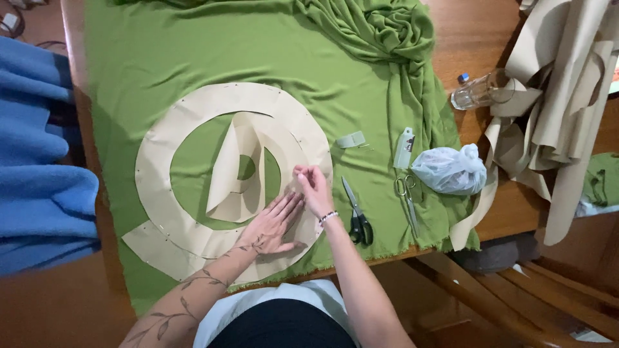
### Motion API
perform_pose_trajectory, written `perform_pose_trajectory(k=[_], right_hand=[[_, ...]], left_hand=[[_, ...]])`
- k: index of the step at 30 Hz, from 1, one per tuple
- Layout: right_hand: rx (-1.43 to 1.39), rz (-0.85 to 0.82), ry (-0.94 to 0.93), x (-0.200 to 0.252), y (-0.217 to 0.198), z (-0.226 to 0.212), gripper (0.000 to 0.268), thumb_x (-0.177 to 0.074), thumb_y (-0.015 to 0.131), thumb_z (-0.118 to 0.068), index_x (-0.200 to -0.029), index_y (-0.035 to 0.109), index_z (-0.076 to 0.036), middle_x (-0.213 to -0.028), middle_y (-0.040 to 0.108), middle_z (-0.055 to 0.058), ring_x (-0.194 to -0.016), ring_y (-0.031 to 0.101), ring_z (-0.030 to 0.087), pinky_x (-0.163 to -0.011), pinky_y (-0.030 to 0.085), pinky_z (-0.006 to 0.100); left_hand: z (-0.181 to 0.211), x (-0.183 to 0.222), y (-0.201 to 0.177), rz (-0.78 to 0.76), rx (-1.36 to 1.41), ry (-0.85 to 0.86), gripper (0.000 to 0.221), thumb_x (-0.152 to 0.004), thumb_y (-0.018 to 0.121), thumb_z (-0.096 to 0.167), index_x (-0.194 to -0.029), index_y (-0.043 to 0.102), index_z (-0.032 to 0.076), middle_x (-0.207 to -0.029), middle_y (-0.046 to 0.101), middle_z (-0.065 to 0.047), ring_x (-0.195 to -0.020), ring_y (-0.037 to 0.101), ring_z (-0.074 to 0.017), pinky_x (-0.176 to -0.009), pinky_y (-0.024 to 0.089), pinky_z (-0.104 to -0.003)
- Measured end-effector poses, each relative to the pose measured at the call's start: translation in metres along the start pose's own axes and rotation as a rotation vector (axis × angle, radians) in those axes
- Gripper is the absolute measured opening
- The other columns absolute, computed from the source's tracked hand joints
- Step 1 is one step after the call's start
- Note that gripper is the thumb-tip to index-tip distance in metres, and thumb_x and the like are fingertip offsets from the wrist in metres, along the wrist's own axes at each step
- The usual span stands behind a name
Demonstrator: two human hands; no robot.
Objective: Pinning a paper pattern onto green fabric to prepare it for cutting.
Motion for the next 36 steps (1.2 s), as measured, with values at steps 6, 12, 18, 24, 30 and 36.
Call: perform_pose_trajectory(k=[6,12,18,24,30,36], right_hand=[[0.059,-0.021,-0.022,-0.017,-0.003,-0.022,0.003,-0.101,0.059,-0.007,-0.104,0.058,-0.007,-0.119,0.068,0.015,-0.111,0.068,0.024,-0.101,0.051,0.044],[-0.034,0.106,0.004,-0.016,-0.006,-0.032,0.006,-0.096,0.069,-0.011,-0.1,0.066,-0.008,-0.109,0.072,0.008,-0.1,0.068,0.017,-0.091,0.055,0.037],[-0.027,0.536,0.07,-0.003,-0.058,0.003,0.007,-0.091,0.073,-0.012,-0.099,0.072,-0.011,-0.081,0.068,0.002,-0.067,0.062,0.011,-0.062,0.055,0.025],[0.215,0.434,0.19,0.007,-0.032,-0.024,0.016,-0.081,0.083,-0.013,-0.096,0.078,-0.014,-0.085,0.076,0.005,-0.076,0.069,0.014,-0.069,0.059,0.03],[0.519,0.396,0.389,0.004,-0.033,0.004,0.012,-0.072,0.082,-0.034,-0.083,0.078,-0.035,-0.071,0.074,-0.011,-0.071,0.072,0.008,-0.07,0.057,0.026],[0.659,0.398,0.464,-0.004,-0.028,-0.005,0.012,-0.069,0.077,-0.035,-0.08,0.079,-0.033,-0.072,0.075,-0.008,-0.082,0.074,0.017,-0.078,0.058,0.034]], left_hand=[[-0.027,-0.025,0.03,0.156,0.1,0.006,0.017,-0.078,0.052,0.016,-0.087,0.061,0.006,-0.096,0.057,-0.008,-0.094,0.06,-0.0265,-0.075,0.054,-0.037],[-0.054,-0.041,0.054,0.04,0.036,-0.223,0.025,-0.081,0.07,0.007,-0.102,0.059,0.001,-0.104,0.054,-0.013,-0.099,0.058,-0.0265,-0.071,0.057,-0.028],[-0.052,-0.07,0.006,-0.148,0.033,-0.303,0.102,-0.05,0.096,0.036,-0.136,0.051,0.004,-0.142,0.049,-0.015,-0.133,0.048,-0.0297,-0.107,0.049,-0.033],[-0.06,-0.078,-0.003,-0.2,0.026,-0.288,0.095,-0.056,0.095,0.027,-0.136,0.05,0.005,-0.139,0.049,-0.011,-0.132,0.048,-0.027,-0.104,0.051,-0.035],[-0.063,-0.076,-0.013,-0.225,0.063,-0.271,0.091,-0.059,0.094,0.025,-0.136,0.051,0.005,-0.139,0.051,-0.011,-0.137,0.044,-0.0267,-0.113,0.044,-0.033],[-0.071,-0.07,0.001,-0.234,0.118,-0.25,0.095,-0.058,0.094,0.022,-0.138,0.048,0.002,-0.141,0.048,-0.014,-0.134,0.046,-0.0294,-0.108,0.049,-0.035]])
Point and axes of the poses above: each hand's wrist, its own x-axis away from the middle knuckle, its own y-axis out of the palm, z = x × y, the point moved 5 cm from there along -x, towards the middle knuckle
